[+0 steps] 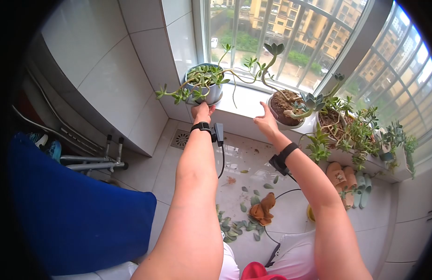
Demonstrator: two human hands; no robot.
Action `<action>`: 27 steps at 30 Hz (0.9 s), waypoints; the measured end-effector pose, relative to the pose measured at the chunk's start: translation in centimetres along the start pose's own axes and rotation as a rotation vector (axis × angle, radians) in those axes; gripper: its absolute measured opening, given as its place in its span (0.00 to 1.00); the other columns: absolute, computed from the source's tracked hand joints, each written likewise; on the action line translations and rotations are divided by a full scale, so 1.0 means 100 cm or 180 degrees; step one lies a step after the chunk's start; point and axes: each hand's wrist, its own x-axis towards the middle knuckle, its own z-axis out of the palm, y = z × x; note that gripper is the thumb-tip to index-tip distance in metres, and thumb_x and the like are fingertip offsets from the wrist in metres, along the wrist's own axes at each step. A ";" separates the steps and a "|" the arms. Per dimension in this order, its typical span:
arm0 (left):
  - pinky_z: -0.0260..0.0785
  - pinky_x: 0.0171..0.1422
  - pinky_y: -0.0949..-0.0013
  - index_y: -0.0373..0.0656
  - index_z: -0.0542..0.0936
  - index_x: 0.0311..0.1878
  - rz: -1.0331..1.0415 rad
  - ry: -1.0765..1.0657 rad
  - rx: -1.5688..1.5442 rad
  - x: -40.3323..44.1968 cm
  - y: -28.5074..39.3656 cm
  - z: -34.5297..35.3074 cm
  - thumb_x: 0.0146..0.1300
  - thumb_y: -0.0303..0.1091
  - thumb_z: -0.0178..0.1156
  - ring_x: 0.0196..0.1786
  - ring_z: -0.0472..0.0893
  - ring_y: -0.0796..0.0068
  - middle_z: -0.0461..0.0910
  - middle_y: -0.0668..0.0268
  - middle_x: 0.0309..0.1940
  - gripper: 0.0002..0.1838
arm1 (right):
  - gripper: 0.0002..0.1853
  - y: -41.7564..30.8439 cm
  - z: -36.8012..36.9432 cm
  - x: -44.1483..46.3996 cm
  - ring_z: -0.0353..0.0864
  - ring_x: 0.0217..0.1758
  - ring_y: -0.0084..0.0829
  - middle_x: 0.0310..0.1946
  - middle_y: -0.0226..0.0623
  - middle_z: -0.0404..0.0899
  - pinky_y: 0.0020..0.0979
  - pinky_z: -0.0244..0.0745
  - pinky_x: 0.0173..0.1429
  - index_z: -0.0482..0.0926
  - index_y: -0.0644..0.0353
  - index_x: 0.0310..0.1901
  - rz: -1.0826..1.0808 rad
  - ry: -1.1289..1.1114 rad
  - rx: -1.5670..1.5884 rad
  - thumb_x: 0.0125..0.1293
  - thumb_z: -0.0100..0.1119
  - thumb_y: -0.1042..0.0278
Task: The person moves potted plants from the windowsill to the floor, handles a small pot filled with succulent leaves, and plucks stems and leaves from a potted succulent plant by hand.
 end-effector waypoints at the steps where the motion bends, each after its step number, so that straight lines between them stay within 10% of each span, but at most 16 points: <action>1: 0.84 0.28 0.67 0.35 0.76 0.53 0.0020 0.0131 0.0022 -0.002 0.000 0.002 0.66 0.27 0.59 0.30 0.85 0.61 0.82 0.53 0.43 0.14 | 0.44 0.003 -0.001 -0.002 0.83 0.53 0.39 0.48 0.50 0.84 0.37 0.74 0.60 0.54 0.47 0.78 -0.0069 0.0030 -0.0217 0.58 0.60 0.70; 10: 0.85 0.26 0.67 0.37 0.73 0.59 0.0015 0.0182 -0.0057 -0.006 0.005 0.007 0.68 0.28 0.58 0.31 0.86 0.59 0.81 0.51 0.49 0.17 | 0.33 0.030 -0.010 -0.009 0.83 0.52 0.48 0.48 0.51 0.83 0.45 0.73 0.62 0.66 0.57 0.70 -0.0637 -0.0067 -0.1140 0.63 0.59 0.64; 16: 0.84 0.26 0.67 0.34 0.71 0.59 0.0047 0.0147 -0.0049 -0.001 0.001 0.008 0.68 0.25 0.54 0.32 0.86 0.58 0.81 0.48 0.48 0.17 | 0.21 0.054 -0.022 -0.026 0.84 0.47 0.43 0.46 0.45 0.81 0.45 0.81 0.53 0.72 0.66 0.59 0.1508 0.0551 0.1872 0.68 0.57 0.64; 20: 0.85 0.27 0.64 0.33 0.67 0.60 0.0127 0.0332 -0.0189 -0.022 0.005 0.013 0.66 0.23 0.55 0.37 0.85 0.54 0.78 0.44 0.51 0.20 | 0.11 0.047 -0.036 -0.030 0.85 0.42 0.44 0.43 0.43 0.76 0.39 0.84 0.53 0.71 0.67 0.45 0.0899 0.0919 0.2620 0.65 0.57 0.73; 27: 0.85 0.26 0.64 0.35 0.64 0.60 0.0080 0.0450 -0.0266 -0.026 0.005 0.015 0.65 0.25 0.58 0.37 0.85 0.52 0.75 0.45 0.54 0.22 | 0.20 0.047 -0.039 -0.021 0.83 0.48 0.48 0.54 0.49 0.73 0.37 0.87 0.52 0.65 0.74 0.61 0.0952 0.1173 0.2861 0.70 0.51 0.76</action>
